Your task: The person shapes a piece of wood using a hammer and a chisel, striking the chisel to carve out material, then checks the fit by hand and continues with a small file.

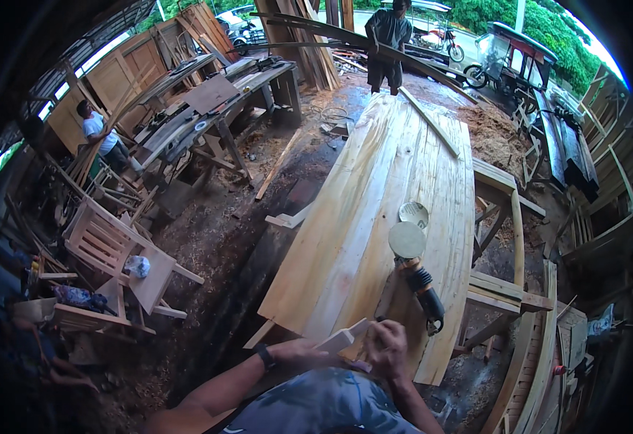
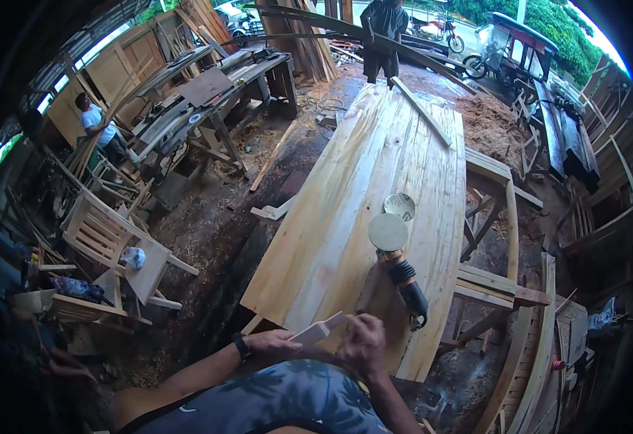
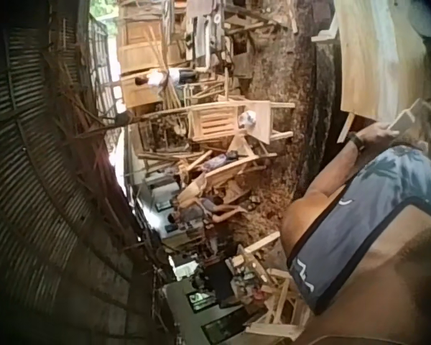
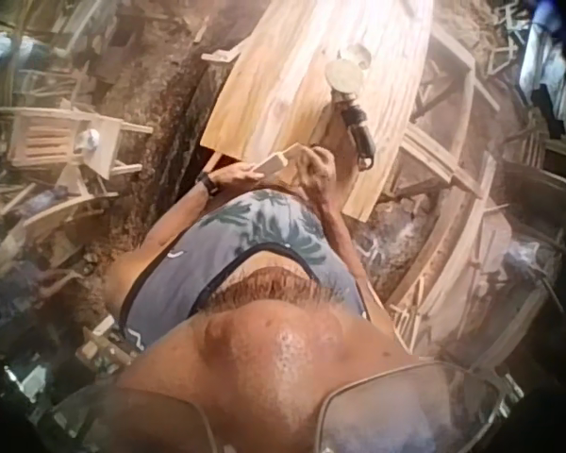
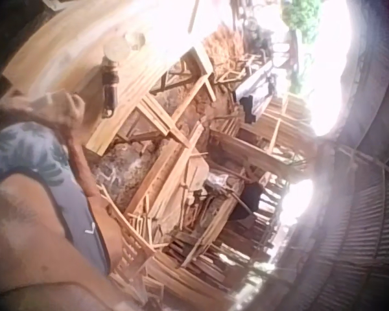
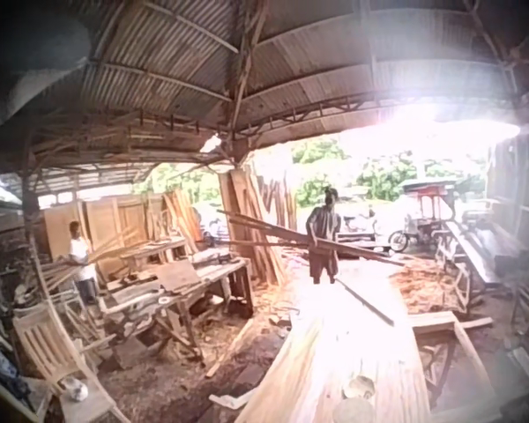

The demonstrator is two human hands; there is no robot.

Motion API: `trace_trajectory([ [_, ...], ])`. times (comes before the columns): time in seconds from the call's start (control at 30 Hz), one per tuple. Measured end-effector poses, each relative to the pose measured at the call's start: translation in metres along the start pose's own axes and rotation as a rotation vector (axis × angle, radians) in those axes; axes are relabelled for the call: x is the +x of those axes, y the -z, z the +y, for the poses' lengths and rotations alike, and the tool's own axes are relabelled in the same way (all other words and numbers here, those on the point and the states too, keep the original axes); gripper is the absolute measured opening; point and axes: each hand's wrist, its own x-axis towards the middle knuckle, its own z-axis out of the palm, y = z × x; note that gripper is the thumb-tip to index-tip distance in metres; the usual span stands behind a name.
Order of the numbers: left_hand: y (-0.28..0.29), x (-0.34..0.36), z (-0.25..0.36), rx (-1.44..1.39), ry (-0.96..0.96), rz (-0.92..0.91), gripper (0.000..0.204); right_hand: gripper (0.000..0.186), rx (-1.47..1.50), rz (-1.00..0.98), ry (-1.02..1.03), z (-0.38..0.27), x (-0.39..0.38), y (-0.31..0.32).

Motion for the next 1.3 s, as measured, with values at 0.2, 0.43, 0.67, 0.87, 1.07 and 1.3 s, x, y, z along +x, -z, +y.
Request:
trace_trajectory([
  [0.2, -0.011, -0.028, -0.025, -0.136, -0.010, 0.142, 0.041, 0.067, 0.283, -0.059, 0.133, -0.035, 0.013, -0.003],
  [0.43, -0.013, -0.062, -0.044, -0.162, -0.147, 0.221, 0.042, 0.054, 0.328, -0.351, 0.359, -0.046, 0.006, -0.054],
  [0.67, 0.051, -0.105, -0.130, -0.091, -0.267, 0.354, 0.039, 0.056, 0.487, -0.659, 0.076, -0.101, -0.008, -0.110],
  [0.87, 0.115, -0.188, -0.148, -0.315, -0.501, 0.700, 0.029, 0.066, 0.716, -0.728, -0.055, -0.142, -0.013, -0.171],
  [1.07, 0.138, -0.265, -0.152, -0.299, -0.360, 1.051, 0.050, 0.054, 0.286, -0.683, 0.010, -0.191, 0.031, -0.202],
  [1.3, 0.147, -0.264, -0.163, -0.048, -0.154, 1.218, 0.055, 0.047, 0.181, -0.628, -0.003, -0.179, 0.072, -0.230],
])
